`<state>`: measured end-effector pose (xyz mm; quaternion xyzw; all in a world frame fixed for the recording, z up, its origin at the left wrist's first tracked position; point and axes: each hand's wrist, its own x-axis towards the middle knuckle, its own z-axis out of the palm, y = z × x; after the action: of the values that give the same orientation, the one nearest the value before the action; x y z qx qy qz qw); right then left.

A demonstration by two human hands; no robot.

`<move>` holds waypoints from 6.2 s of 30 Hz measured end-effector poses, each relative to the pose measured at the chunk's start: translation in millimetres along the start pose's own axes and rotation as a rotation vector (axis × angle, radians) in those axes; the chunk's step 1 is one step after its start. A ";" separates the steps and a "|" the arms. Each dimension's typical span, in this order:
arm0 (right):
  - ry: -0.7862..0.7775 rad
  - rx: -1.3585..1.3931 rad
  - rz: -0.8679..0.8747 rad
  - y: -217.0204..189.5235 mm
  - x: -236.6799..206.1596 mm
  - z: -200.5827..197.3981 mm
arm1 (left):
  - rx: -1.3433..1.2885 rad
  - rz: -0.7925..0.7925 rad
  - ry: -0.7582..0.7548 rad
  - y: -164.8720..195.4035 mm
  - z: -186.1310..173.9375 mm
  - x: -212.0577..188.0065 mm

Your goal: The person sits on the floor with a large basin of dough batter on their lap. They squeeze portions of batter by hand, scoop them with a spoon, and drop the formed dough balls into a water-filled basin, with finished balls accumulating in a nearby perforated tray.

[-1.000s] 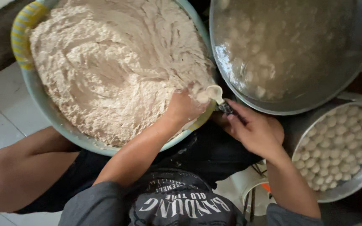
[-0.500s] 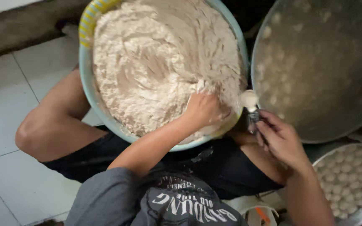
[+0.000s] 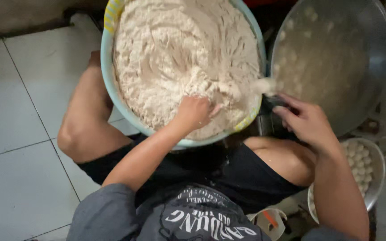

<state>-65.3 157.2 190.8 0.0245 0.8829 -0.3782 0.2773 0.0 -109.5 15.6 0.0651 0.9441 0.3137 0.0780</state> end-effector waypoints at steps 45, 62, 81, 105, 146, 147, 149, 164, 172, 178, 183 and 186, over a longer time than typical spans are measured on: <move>-0.012 0.387 0.153 95.2 2.5 15.7 | -0.434 0.120 0.429 60.2 17.9 59.7; 0.017 0.357 0.122 114.3 9.5 29.8 | -0.001 -0.118 0.186 73.3 8.3 61.7; 0.072 0.083 -0.166 72.0 -21.9 47.1 | -0.260 0.068 0.106 56.5 51.7 48.4; 0.168 0.236 0.248 131.5 -23.4 12.3 | -0.231 -0.094 0.170 70.6 45.7 40.8; 0.033 0.354 0.133 112.3 -1.4 14.8 | -0.171 -0.162 0.163 58.6 45.6 47.2; 0.017 0.321 0.109 102.1 -6.2 23.6 | -0.259 -0.102 0.205 57.6 47.4 45.5; -0.018 0.250 0.058 83.7 -12.7 37.4 | -0.434 0.018 0.295 54.9 49.2 42.9; 0.165 0.103 0.005 98.0 12.4 32.2 | 0.017 -0.338 -0.213 71.4 16.8 49.4; 0.328 -0.116 -0.038 120.2 34.9 8.6 | -0.121 -0.244 0.018 59.5 40.6 51.5; 0.048 0.100 -0.048 78.1 -1.2 33.4 | -0.359 -0.053 0.286 55.9 53.7 43.2; -0.006 0.029 -0.183 53.9 -9.1 48.2 | -0.315 0.005 0.125 50.9 47.7 44.5; -0.076 0.062 -0.148 55.2 -1.4 50.3 | -0.118 0.008 -0.027 53.5 38.0 49.7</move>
<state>-26.5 162.5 127.2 -0.0466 0.8590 -0.4253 0.2812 -37.5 -36.3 12.5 0.0685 0.9224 0.3685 0.0929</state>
